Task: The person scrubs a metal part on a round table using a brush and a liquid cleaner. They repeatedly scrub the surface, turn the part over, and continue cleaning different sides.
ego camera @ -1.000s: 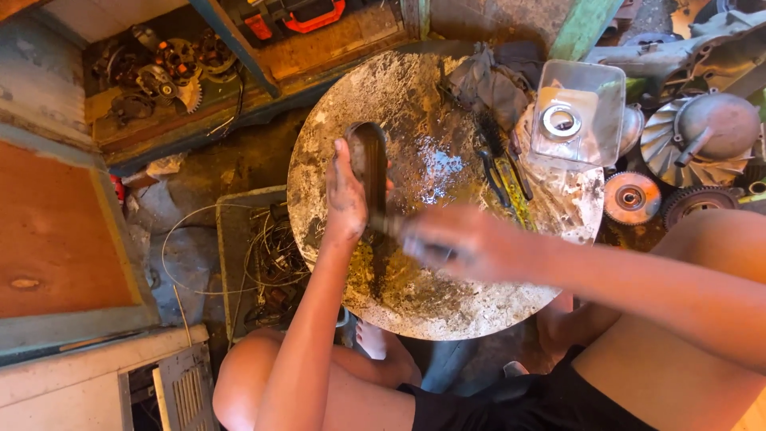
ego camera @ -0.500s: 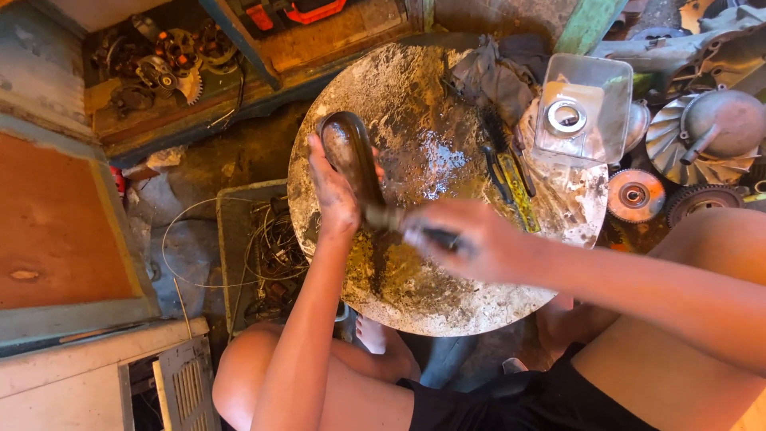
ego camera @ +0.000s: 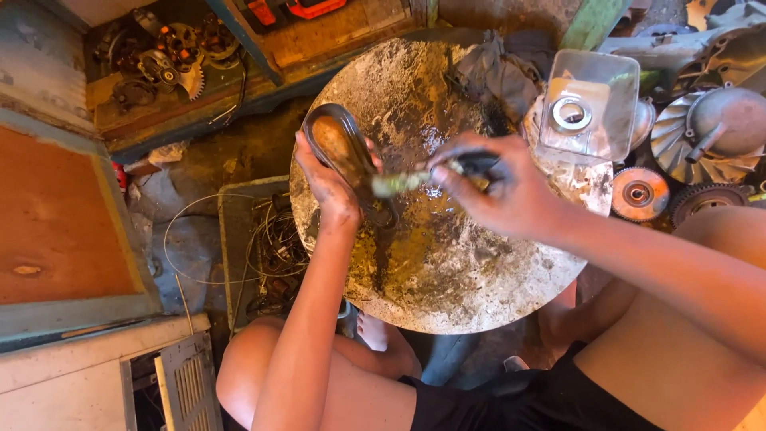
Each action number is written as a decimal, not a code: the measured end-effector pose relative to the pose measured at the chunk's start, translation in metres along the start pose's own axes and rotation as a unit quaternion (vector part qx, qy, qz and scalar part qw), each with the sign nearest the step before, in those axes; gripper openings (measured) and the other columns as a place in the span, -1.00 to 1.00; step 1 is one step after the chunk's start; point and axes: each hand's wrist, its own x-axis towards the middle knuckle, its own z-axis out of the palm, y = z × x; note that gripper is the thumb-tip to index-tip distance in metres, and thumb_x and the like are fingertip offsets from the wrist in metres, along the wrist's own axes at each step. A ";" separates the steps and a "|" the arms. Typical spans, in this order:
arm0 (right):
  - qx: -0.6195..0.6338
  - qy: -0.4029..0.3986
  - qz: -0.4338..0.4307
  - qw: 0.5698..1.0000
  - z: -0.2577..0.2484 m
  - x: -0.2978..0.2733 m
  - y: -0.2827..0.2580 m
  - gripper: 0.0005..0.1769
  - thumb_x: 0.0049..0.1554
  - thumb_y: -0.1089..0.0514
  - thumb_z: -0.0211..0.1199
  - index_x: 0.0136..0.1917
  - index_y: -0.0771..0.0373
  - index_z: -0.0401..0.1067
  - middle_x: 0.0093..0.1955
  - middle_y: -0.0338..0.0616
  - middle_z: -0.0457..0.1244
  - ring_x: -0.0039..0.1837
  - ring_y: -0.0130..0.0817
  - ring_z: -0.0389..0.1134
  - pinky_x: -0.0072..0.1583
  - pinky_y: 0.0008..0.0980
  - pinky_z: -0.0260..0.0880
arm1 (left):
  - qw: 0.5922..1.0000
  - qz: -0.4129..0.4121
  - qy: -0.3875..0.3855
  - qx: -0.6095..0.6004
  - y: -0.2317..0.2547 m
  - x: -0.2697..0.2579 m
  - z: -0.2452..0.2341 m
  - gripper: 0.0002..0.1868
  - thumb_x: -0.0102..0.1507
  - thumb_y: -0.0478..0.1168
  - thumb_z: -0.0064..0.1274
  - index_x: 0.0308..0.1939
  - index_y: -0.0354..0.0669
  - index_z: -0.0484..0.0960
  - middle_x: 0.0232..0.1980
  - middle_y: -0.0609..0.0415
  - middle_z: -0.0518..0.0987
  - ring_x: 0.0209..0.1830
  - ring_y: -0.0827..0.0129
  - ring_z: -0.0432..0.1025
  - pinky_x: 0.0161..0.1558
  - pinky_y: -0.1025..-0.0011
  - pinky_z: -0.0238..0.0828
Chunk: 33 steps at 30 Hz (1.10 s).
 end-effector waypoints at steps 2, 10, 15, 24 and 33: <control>0.019 -0.013 0.041 0.999 0.010 -0.005 -0.007 -0.83 0.05 0.44 0.16 -0.05 0.41 0.45 -0.23 0.09 0.35 -0.37 -0.28 0.35 -0.27 -0.34 0.43 | 1.000 0.006 -0.018 -0.010 -0.006 0.003 -0.006 -0.08 0.17 0.58 -0.39 0.02 -0.19 0.49 -0.38 -0.03 0.61 -0.53 0.22 0.55 -0.28 0.27 0.63; -0.071 0.006 0.007 0.997 -0.050 0.017 -0.024 -0.93 0.18 0.43 0.10 -0.05 0.45 0.39 -0.33 -0.02 0.26 -0.40 -0.37 0.30 -0.31 -0.46 0.37 | 0.993 -0.021 0.094 -0.066 0.014 -0.001 0.014 -0.16 0.10 0.56 -0.32 -0.09 -0.13 0.50 -0.42 -0.06 0.56 -0.57 0.19 0.45 -0.42 0.29 0.48; -0.310 0.031 0.264 0.913 -0.143 0.041 -0.014 -0.73 0.30 0.05 0.20 0.15 0.25 0.34 0.10 0.07 0.22 0.13 -0.03 0.27 0.21 0.13 0.22 | 0.979 -0.091 0.180 -0.019 0.017 -0.013 0.029 -0.11 -0.04 0.60 -0.28 -0.32 -0.18 0.57 -0.50 0.00 0.53 -0.64 0.22 0.41 -0.51 0.35 0.40; -0.414 -0.153 0.467 0.766 -0.169 0.001 0.068 -0.51 0.29 0.12 0.11 0.42 0.38 0.21 -0.01 0.33 0.28 -0.46 -0.37 0.22 -0.16 -0.19 0.55 | 0.988 -0.049 0.130 -0.061 0.029 -0.030 0.035 -0.16 0.23 0.43 -0.41 -0.01 -0.30 0.54 -0.36 -0.10 0.49 -0.47 0.15 0.40 -0.40 0.24 0.43; -0.529 -0.117 0.183 0.821 -0.258 -0.070 0.196 -0.77 0.27 0.04 0.33 0.08 0.23 0.54 -0.06 0.03 0.39 -0.02 0.01 0.41 -0.01 -0.14 0.36 | 0.994 -0.017 0.099 -0.036 0.023 -0.016 0.024 -0.15 0.21 0.42 -0.39 -0.12 -0.35 0.59 -0.46 -0.11 0.57 -0.61 0.17 0.47 -0.47 0.29 0.52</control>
